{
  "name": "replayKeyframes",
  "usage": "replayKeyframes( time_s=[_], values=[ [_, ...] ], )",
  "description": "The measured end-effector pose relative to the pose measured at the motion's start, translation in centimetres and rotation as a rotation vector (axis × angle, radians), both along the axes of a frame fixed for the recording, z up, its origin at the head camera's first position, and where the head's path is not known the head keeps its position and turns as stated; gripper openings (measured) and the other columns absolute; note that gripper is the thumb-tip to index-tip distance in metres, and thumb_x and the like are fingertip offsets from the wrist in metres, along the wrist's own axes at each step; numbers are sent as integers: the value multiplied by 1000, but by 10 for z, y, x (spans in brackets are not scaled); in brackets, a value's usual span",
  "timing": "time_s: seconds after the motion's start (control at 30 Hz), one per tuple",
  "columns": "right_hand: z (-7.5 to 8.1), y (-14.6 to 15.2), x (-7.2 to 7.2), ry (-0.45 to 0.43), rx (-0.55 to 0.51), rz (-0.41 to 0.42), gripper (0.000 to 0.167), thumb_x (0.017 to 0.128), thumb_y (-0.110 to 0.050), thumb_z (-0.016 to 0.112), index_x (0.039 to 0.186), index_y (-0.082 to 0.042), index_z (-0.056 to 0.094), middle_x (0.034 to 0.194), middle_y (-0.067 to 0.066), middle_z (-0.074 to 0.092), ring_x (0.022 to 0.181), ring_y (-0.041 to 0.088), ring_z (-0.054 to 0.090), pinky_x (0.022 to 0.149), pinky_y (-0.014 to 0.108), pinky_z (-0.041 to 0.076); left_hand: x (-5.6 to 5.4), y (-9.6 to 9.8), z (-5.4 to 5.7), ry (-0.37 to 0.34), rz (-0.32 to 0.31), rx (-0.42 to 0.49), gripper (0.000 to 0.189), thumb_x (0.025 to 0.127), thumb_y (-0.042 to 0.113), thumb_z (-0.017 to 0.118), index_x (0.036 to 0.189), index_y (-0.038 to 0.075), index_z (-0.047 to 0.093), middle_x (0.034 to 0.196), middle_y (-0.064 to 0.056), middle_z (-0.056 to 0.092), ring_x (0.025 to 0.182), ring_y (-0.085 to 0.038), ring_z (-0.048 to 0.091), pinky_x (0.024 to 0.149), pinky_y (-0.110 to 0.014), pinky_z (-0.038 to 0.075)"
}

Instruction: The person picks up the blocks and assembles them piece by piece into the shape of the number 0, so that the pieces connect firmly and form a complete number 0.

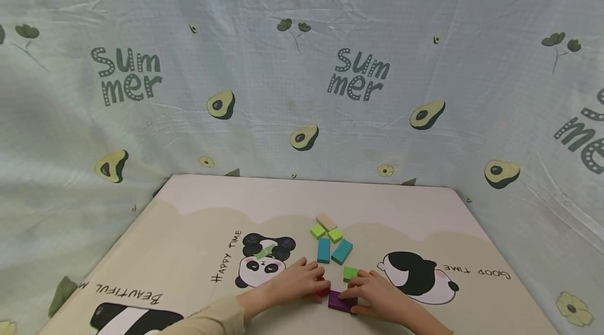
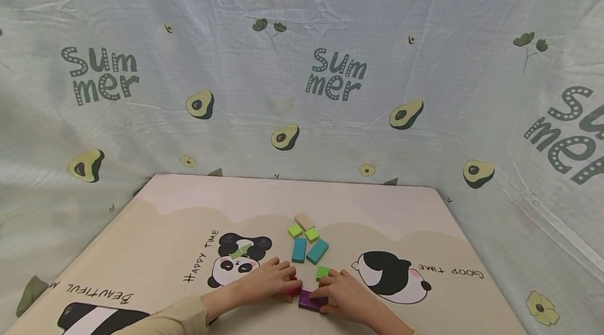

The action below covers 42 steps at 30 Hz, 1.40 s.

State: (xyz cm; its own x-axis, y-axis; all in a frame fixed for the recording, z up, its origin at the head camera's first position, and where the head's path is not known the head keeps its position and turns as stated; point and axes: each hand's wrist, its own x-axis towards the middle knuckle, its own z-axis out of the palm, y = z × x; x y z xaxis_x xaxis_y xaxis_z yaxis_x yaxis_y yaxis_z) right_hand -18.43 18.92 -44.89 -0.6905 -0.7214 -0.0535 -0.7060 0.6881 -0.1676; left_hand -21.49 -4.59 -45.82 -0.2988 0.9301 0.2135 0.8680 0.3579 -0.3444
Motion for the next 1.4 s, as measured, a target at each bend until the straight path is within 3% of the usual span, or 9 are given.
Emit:
replayKeyframes(
  time_s=[0.2,0.53,0.77,1.03,1.4],
  values=[
    [2,-1,1,-23,-8,-10,26,78,-34,65,104,-35,63,98,-15,60,88,7,48,75,35,44,0,1,-2,21,-1,-7,24,84,48,49,99,30,55,85,10,52,76,-4,42,63,-17,22],
    [1,1,0,-2,-18,6,25,78,-34,64,103,-33,64,96,-14,61,85,4,47,71,29,41,0,-1,0,-15,21,-17,38,83,54,45,110,29,56,96,9,56,85,-6,48,70,-19,33],
    [3,3,-2,25,-29,20,24,78,-34,65,103,-33,65,96,-14,61,82,4,45,67,24,37,5,-7,8,19,-12,19,22,87,41,52,105,30,59,102,10,58,90,-7,48,72,-21,36],
    [4,3,-2,15,-17,1,25,79,-36,64,104,-33,64,97,-14,62,85,5,46,70,26,39,11,-16,8,-59,-53,1,28,89,35,51,114,28,58,107,12,59,93,-6,48,72,-17,33],
    [3,1,-1,-30,-22,0,26,79,-35,63,105,-34,63,99,-14,61,87,5,47,72,28,41,12,-18,3,-124,-53,17,27,86,33,56,112,26,59,109,13,61,94,-6,50,72,-17,33]
  ],
)
